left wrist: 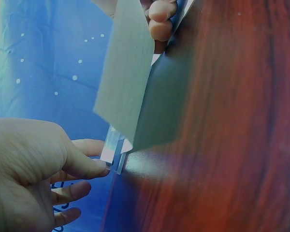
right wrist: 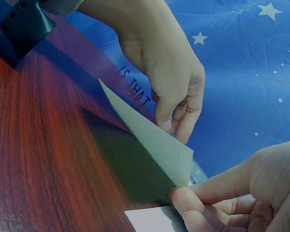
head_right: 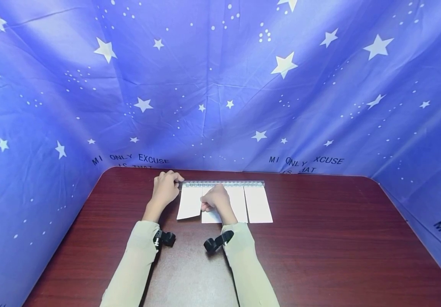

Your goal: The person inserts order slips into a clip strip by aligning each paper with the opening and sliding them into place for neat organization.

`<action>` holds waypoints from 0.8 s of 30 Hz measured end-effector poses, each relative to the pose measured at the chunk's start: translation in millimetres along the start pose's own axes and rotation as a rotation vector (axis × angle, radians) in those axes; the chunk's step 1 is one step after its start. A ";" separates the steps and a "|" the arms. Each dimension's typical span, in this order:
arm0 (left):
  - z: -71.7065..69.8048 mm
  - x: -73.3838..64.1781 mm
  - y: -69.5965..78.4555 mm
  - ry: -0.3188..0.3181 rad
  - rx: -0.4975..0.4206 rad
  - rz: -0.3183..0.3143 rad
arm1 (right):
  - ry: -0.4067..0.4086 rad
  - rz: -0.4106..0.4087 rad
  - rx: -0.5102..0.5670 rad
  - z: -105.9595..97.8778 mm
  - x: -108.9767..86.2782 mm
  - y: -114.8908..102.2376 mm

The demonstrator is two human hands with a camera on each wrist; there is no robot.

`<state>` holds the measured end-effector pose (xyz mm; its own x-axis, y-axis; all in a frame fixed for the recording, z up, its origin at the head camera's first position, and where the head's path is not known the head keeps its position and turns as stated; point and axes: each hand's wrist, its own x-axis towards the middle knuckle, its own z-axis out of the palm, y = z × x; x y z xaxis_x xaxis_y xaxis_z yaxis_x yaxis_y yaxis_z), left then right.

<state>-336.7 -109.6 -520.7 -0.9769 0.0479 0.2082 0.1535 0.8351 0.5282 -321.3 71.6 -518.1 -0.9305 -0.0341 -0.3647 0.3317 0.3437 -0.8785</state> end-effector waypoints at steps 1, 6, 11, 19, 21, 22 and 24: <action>0.0 0.3 -0.1 0.001 -0.001 0.000 | -0.001 -0.001 -0.006 0.0 0.4 0.1; -0.3 2.1 -0.6 -0.002 0.002 -0.008 | 0.000 0.007 -0.002 -0.2 0.7 -1.8; -1.1 2.9 -0.9 -0.005 0.002 -0.011 | 0.016 0.001 0.011 1.1 1.3 -1.8; 0.8 1.5 -2.5 -0.013 0.005 -0.014 | 0.035 -0.010 -0.017 1.6 -1.1 -1.0; 1.3 1.4 -3.1 -0.012 0.001 -0.014 | 0.036 -0.012 -0.024 1.6 -1.7 -0.4; 1.4 1.5 -3.3 -0.009 0.000 -0.011 | 0.035 -0.014 -0.019 1.8 -1.8 0.1; 1.5 1.3 -3.8 -0.003 -0.003 -0.007 | 0.034 -0.019 -0.016 1.9 -2.3 0.1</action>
<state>-338.8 -111.9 -523.7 -0.9784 0.0442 0.2019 0.1474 0.8340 0.5318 -318.8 69.9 -517.9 -0.9414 -0.0088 -0.3373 0.3119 0.3585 -0.8799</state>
